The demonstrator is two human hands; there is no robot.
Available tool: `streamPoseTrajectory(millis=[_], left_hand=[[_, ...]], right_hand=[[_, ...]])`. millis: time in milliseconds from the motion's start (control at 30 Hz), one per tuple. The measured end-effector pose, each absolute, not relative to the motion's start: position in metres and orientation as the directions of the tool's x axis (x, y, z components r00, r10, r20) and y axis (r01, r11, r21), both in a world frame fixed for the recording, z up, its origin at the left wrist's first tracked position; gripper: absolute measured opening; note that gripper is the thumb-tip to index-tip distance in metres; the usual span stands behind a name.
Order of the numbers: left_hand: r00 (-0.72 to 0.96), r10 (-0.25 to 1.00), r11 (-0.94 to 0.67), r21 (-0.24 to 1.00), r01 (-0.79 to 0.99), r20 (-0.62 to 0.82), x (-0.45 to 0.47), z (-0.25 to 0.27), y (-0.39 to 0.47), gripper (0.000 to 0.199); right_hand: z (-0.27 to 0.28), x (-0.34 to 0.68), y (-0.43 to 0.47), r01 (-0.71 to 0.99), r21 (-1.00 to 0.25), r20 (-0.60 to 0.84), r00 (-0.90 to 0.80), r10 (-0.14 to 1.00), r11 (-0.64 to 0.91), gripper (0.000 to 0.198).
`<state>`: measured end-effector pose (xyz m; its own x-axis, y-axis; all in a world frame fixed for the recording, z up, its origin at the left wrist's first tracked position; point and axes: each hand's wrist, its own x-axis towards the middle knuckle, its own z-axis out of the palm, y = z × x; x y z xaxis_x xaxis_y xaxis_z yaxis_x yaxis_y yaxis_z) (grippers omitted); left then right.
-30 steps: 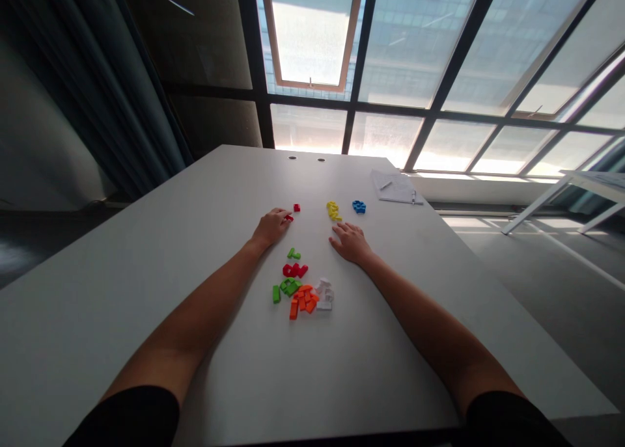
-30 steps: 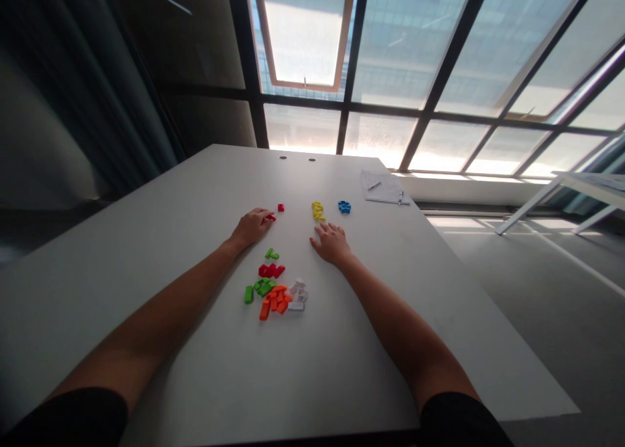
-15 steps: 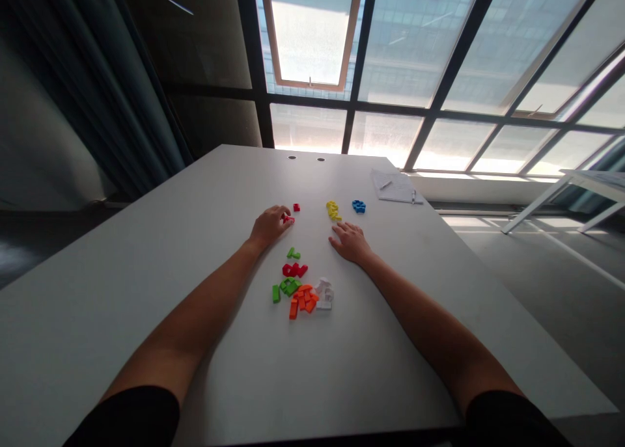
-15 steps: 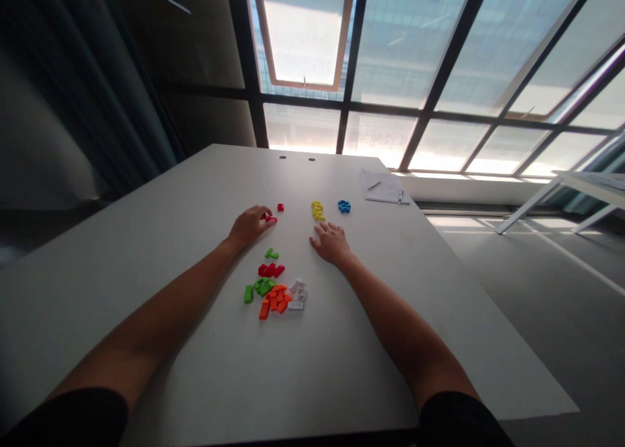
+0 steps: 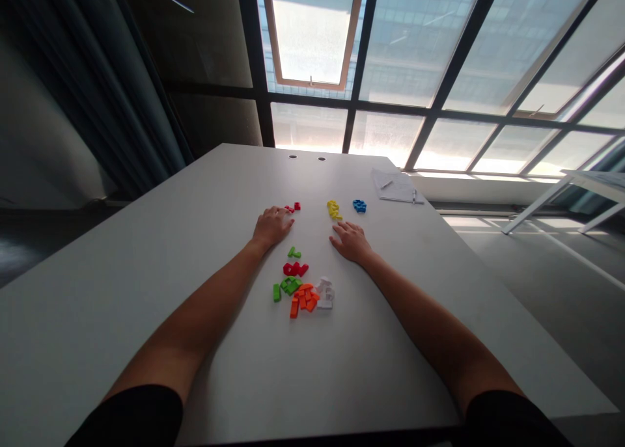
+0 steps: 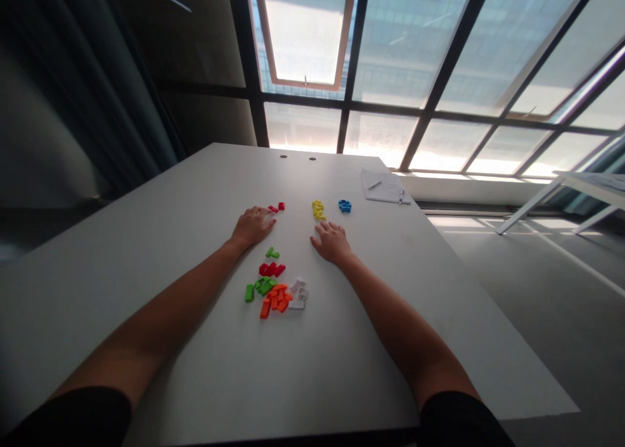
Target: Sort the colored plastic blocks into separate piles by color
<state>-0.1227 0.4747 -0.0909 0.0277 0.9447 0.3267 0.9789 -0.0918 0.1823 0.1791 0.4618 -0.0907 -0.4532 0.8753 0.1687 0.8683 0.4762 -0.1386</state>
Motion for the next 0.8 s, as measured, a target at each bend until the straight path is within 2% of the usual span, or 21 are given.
streamPoseTrajectory(millis=[200,367,500,600,700,800], left_hand=[[0.104,0.979,-0.133,0.165,0.977,0.174,-0.126,-0.096,0.483,0.071],[-0.006,0.946,-0.061,0.196,0.979,0.324,-0.126,-0.096,0.481,0.058],[0.171,0.963,-0.2,0.126,0.972,0.209,-0.125,-0.095,0.481,0.068],[0.203,0.968,-0.22,0.113,0.969,0.145,-0.124,-0.094,0.479,0.073],[0.168,0.956,-0.203,0.127,0.971,0.241,-0.121,-0.093,0.475,0.066],[0.212,0.927,-0.277,0.184,0.943,0.31,-0.119,-0.082,0.474,0.054]], right_hand=[[-0.091,0.18,0.461,0.868,-0.133,0.174,-0.455,0.873,0.479,0.051],[-0.091,0.18,0.461,0.864,-0.126,0.189,-0.461,0.867,0.487,0.05],[-0.089,0.179,0.461,0.864,-0.129,0.18,-0.461,0.869,0.486,0.05],[-0.089,0.179,0.461,0.864,-0.132,0.181,-0.461,0.869,0.486,0.05],[-0.09,0.18,0.461,0.867,-0.133,0.181,-0.455,0.872,0.48,0.05],[-0.09,0.18,0.462,0.866,-0.13,0.182,-0.458,0.87,0.483,0.05]])
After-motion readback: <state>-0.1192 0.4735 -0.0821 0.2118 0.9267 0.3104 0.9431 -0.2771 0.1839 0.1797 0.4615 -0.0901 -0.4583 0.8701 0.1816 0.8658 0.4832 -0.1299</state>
